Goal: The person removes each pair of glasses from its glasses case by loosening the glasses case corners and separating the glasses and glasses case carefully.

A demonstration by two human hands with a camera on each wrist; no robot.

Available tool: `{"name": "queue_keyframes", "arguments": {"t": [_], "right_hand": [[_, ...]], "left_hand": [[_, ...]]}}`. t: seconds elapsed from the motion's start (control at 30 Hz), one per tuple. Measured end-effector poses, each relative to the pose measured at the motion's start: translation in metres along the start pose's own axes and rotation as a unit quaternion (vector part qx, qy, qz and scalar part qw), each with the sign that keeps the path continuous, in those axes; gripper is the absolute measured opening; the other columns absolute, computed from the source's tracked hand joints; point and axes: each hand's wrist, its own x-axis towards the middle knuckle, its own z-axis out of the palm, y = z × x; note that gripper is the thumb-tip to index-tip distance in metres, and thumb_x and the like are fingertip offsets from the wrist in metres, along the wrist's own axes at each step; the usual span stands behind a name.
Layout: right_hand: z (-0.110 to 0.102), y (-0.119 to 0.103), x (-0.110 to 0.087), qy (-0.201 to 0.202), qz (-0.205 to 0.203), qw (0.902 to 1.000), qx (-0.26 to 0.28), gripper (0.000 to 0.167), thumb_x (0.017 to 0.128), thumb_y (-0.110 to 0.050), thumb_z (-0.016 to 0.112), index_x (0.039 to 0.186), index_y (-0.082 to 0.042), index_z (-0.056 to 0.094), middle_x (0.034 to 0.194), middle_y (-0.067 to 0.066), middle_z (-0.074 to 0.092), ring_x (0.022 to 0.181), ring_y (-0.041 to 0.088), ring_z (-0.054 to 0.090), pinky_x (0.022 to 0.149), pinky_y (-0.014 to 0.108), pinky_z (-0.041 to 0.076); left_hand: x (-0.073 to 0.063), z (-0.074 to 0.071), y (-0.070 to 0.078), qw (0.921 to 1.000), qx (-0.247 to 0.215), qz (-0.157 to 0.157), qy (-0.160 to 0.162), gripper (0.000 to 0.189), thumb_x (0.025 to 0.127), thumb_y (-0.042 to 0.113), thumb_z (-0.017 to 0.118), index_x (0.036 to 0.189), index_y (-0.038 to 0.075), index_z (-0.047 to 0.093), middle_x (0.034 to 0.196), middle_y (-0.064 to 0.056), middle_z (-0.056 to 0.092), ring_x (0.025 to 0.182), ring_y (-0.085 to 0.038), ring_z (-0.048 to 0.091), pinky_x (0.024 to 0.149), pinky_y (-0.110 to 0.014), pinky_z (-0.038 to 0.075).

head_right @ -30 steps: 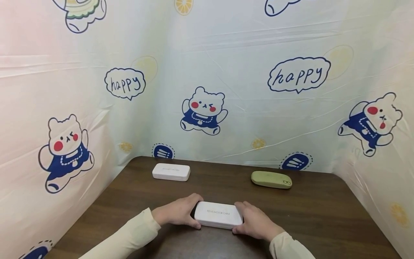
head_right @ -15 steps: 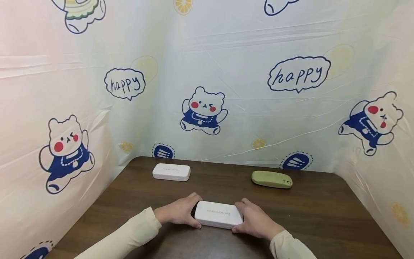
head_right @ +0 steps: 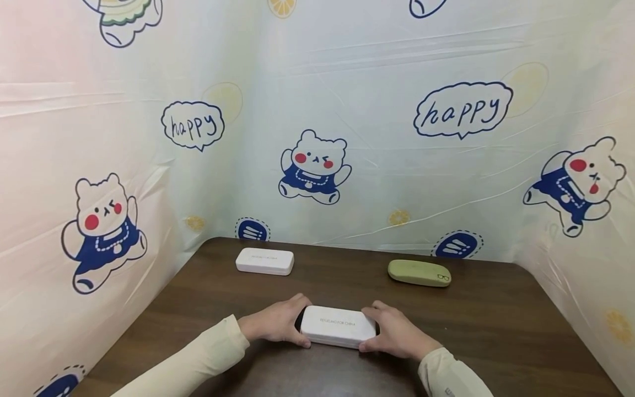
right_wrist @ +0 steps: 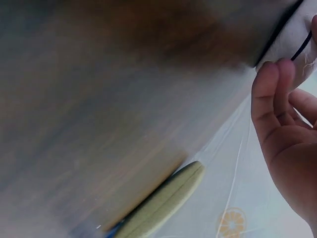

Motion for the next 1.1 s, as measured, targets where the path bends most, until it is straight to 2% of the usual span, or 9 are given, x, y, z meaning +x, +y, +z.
{"name": "queue_keyframes", "arguments": {"t": [0.2, 0.3, 0.47, 0.63, 0.77, 0.93, 1.1], "right_hand": [[0.0, 0.003, 0.0, 0.008, -0.002, 0.9998, 0.019, 0.076, 0.077, -0.05, 0.085, 0.131, -0.001, 0.061, 0.114, -0.003, 0.059, 0.101, 0.015, 0.058, 0.086, 0.039, 0.049], [-0.001, 0.006, 0.001, 0.01, -0.007, 0.9996, 0.024, 0.074, 0.077, -0.05, 0.085, 0.129, -0.002, 0.063, 0.112, -0.005, 0.059, 0.099, 0.012, 0.057, 0.085, 0.036, 0.049], [-0.004, 0.009, 0.001, -0.005, -0.014, 0.9988, 0.046, 0.072, 0.082, -0.05, 0.081, 0.13, 0.0, 0.063, 0.104, -0.006, 0.056, 0.09, 0.009, 0.054, 0.079, 0.031, 0.047], [-0.008, 0.011, 0.0, -0.03, -0.01, 0.9975, 0.063, 0.072, 0.089, -0.052, 0.073, 0.137, 0.001, 0.059, 0.108, -0.004, 0.055, 0.09, 0.008, 0.053, 0.079, 0.03, 0.046], [-0.009, 0.011, -0.002, -0.026, -0.034, 0.9968, 0.067, 0.066, 0.096, -0.046, 0.067, 0.139, 0.003, 0.057, 0.113, -0.001, 0.056, 0.093, 0.008, 0.054, 0.08, 0.031, 0.047], [-0.006, 0.01, -0.004, 0.0, -0.074, 0.9963, 0.045, 0.058, 0.101, -0.037, 0.062, 0.138, 0.007, 0.055, 0.118, 0.004, 0.059, 0.099, 0.01, 0.056, 0.085, 0.035, 0.049], [-0.001, 0.009, -0.006, 0.026, -0.112, 0.993, 0.029, 0.05, 0.104, -0.029, 0.057, 0.141, 0.005, 0.054, 0.119, 0.004, 0.059, 0.098, 0.009, 0.057, 0.083, 0.036, 0.05]], "left_hand": [[-0.001, 0.001, 0.0, 0.9999, -0.001, 0.008, 0.007, 0.067, 0.073, 0.051, 0.088, 0.118, 0.014, 0.055, 0.105, 0.008, 0.048, 0.083, -0.005, 0.053, 0.079, -0.024, 0.047], [-0.002, 0.001, 0.001, 1.0, -0.005, 0.004, 0.005, 0.067, 0.073, 0.051, 0.088, 0.118, 0.014, 0.055, 0.105, 0.009, 0.048, 0.083, -0.005, 0.053, 0.08, -0.024, 0.047], [-0.002, 0.001, 0.002, 0.9999, -0.015, -0.005, 0.007, 0.069, 0.071, 0.05, 0.09, 0.119, 0.014, 0.055, 0.106, 0.009, 0.048, 0.084, -0.005, 0.053, 0.08, -0.025, 0.047], [0.0, 0.003, 0.002, 0.9994, -0.028, -0.017, 0.008, 0.069, 0.07, 0.048, 0.091, 0.118, 0.014, 0.055, 0.106, 0.009, 0.048, 0.085, -0.006, 0.053, 0.081, -0.025, 0.047], [0.0, 0.004, 0.004, 0.9992, -0.031, -0.022, 0.01, 0.07, 0.069, 0.046, 0.093, 0.117, 0.013, 0.055, 0.105, 0.008, 0.048, 0.086, -0.007, 0.053, 0.082, -0.026, 0.047], [-0.001, 0.001, 0.006, 0.9984, -0.05, -0.027, 0.008, 0.073, 0.067, 0.041, 0.095, 0.118, 0.009, 0.054, 0.107, 0.005, 0.049, 0.089, -0.008, 0.053, 0.085, -0.026, 0.047], [-0.002, 0.0, 0.006, 0.9969, -0.07, -0.036, 0.002, 0.073, 0.066, 0.036, 0.096, 0.117, 0.007, 0.053, 0.105, 0.003, 0.048, 0.089, -0.009, 0.052, 0.086, -0.026, 0.046]]}}
